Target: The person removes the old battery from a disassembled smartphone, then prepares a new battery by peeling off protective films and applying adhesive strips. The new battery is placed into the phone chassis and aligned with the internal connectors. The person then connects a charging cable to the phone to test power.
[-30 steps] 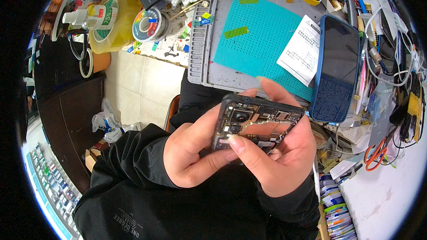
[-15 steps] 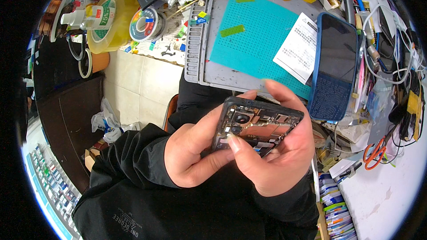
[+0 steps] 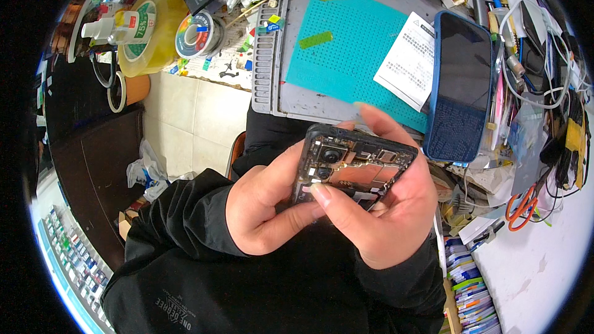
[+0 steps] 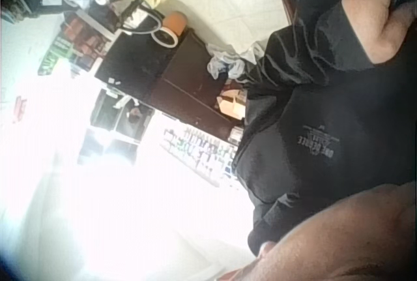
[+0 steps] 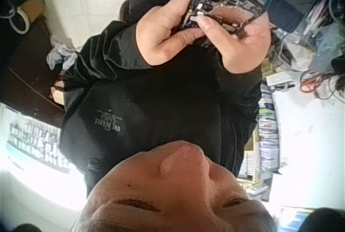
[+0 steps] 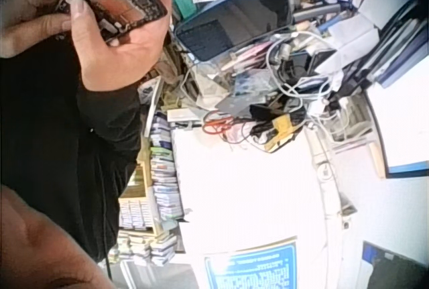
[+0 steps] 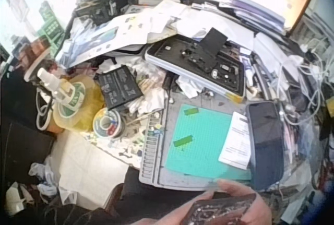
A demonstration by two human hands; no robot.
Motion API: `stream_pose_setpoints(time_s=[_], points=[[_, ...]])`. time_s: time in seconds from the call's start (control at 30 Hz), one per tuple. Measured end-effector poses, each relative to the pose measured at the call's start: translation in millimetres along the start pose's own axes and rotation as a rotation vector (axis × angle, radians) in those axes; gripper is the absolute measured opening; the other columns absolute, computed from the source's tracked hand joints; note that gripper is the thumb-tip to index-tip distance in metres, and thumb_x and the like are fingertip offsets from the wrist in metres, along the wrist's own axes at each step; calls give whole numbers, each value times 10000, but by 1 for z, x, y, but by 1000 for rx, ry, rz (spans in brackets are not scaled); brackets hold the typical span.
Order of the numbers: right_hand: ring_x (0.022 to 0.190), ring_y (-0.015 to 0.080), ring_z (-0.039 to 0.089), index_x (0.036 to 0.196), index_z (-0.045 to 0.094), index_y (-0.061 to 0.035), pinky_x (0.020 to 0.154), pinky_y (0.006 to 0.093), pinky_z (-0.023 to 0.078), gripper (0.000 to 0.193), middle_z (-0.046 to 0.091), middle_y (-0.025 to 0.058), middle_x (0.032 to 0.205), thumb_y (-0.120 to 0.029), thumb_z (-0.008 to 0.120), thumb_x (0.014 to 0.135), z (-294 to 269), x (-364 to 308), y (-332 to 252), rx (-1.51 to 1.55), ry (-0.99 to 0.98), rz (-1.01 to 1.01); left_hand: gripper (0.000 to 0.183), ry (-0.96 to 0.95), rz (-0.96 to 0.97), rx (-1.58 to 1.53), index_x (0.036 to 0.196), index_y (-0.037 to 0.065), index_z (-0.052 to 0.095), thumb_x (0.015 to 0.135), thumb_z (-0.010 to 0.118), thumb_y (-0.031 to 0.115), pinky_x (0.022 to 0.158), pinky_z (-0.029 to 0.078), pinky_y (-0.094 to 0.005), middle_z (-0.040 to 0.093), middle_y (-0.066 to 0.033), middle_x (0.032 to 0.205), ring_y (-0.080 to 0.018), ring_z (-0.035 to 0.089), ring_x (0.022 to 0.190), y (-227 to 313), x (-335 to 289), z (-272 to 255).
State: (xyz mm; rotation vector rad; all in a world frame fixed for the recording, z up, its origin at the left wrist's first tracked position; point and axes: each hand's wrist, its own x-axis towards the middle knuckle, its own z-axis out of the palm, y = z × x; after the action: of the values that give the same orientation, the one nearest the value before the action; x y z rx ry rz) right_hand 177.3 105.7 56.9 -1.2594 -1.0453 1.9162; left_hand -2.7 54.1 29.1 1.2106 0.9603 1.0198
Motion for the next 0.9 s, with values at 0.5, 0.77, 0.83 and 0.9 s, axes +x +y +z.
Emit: stream_pose_setpoints(time_s=[0.5, 0.77, 0.83, 0.9], points=[[1042, 178, 689, 1487, 340, 61, 954, 326, 526, 789, 701, 134, 1149, 91, 735, 805, -2, 1, 1, 49, -62, 20, 701, -34, -67, 23, 1533, -47, 255, 935, 620, -31, 838, 544, -332, 665, -205, 1220, -311, 705, 1029, 6, -3, -2], [1110, 186, 659, 1508, 304, 75, 992, 345, 499, 745, 672, 155, 1215, 92, 668, 858, 0, -4, -3, 43, -19, 32, 718, 2, -208, -288, 1573, -33, 181, 965, 562, -63, 1062, 417, -311, 537, -160, 1432, -212, 548, 1301, 4, -3, -2], [1182, 214, 622, 1503, 326, 92, 1029, 352, 469, 657, 619, 195, 1313, 85, 600, 906, 0, -8, -1, 80, -45, -42, 688, 68, -112, -368, 1569, -46, 183, 983, 546, -41, 1044, 431, -298, 560, -153, 1402, -196, 568, 1262, 3, -2, 1], [1200, 230, 611, 1498, 341, 100, 1044, 359, 458, 615, 595, 214, 1351, 86, 567, 926, 0, -15, 0, 155, 14, -80, 639, 80, -93, -412, 1563, -55, 192, 1011, 511, -11, 1070, 412, -297, 548, -148, 1416, -182, 544, 1283, 4, -2, -1]])
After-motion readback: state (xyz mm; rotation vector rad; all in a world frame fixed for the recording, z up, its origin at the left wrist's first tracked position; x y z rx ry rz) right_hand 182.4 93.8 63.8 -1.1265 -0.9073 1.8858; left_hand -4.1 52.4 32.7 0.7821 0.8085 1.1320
